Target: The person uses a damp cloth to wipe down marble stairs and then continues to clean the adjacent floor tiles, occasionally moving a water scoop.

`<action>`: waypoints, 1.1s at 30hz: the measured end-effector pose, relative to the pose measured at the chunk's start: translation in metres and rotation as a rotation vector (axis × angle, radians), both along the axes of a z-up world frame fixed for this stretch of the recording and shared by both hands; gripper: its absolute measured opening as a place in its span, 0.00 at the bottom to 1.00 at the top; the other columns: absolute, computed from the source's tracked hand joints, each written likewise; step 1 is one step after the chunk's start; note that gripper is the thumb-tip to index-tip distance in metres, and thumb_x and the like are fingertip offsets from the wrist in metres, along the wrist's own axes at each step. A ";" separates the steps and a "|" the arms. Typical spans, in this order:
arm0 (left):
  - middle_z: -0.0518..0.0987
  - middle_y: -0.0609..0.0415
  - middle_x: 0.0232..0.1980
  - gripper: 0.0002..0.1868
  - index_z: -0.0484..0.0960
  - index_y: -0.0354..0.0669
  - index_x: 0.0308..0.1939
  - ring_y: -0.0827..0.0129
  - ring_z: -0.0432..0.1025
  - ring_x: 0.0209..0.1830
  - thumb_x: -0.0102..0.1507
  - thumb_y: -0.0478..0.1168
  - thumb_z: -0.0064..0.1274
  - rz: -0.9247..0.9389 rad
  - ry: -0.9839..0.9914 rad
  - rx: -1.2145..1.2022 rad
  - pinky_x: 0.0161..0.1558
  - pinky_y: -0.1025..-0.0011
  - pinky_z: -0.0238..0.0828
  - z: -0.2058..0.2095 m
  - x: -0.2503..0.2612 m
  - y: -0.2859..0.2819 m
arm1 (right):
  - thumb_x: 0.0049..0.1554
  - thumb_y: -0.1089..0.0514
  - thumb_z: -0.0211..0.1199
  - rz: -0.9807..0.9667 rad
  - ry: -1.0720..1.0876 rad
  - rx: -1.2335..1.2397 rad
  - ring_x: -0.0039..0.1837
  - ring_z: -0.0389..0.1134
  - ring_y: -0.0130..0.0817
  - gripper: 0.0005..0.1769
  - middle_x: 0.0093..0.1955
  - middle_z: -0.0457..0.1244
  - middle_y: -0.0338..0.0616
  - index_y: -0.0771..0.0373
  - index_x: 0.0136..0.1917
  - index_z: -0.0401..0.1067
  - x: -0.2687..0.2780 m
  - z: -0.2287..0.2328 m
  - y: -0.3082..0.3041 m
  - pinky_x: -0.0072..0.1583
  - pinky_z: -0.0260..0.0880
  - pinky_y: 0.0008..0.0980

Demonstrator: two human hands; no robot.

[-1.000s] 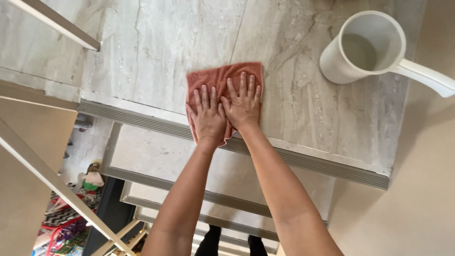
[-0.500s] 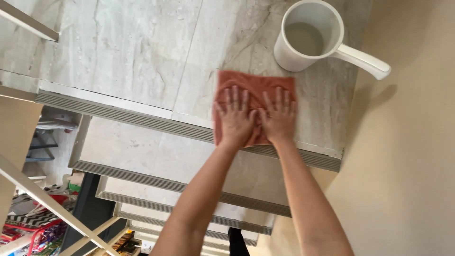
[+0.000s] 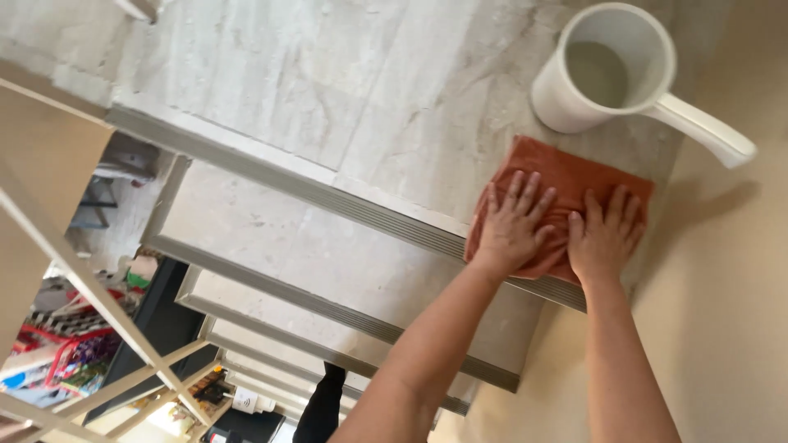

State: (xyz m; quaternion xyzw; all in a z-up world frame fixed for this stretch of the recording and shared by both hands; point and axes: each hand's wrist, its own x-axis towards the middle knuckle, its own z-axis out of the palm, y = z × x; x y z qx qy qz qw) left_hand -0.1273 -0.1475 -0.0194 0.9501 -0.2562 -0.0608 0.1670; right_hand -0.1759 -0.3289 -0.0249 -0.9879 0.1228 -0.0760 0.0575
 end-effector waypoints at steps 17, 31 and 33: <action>0.46 0.60 0.86 0.38 0.57 0.70 0.80 0.57 0.37 0.86 0.67 0.68 0.42 0.161 -0.063 -0.017 0.78 0.37 0.28 -0.002 0.090 0.247 | 0.64 0.28 0.45 0.045 0.115 -0.025 0.84 0.32 0.69 0.43 0.86 0.38 0.61 0.47 0.85 0.50 0.115 0.014 0.267 0.73 0.38 0.80; 0.50 0.46 0.83 0.36 0.55 0.64 0.80 0.49 0.39 0.84 0.71 0.68 0.29 0.570 -0.120 -0.040 0.73 0.29 0.38 0.005 0.169 0.488 | 0.63 0.25 0.45 0.276 0.101 0.041 0.85 0.31 0.66 0.41 0.87 0.37 0.55 0.42 0.83 0.53 0.261 0.011 0.448 0.74 0.33 0.80; 0.47 0.50 0.85 0.38 0.52 0.66 0.80 0.51 0.38 0.85 0.69 0.70 0.29 0.557 -0.118 -0.064 0.70 0.22 0.36 0.014 0.166 0.480 | 0.63 0.25 0.47 0.281 0.055 0.064 0.84 0.31 0.65 0.40 0.87 0.36 0.53 0.41 0.82 0.56 0.278 0.004 0.451 0.74 0.32 0.81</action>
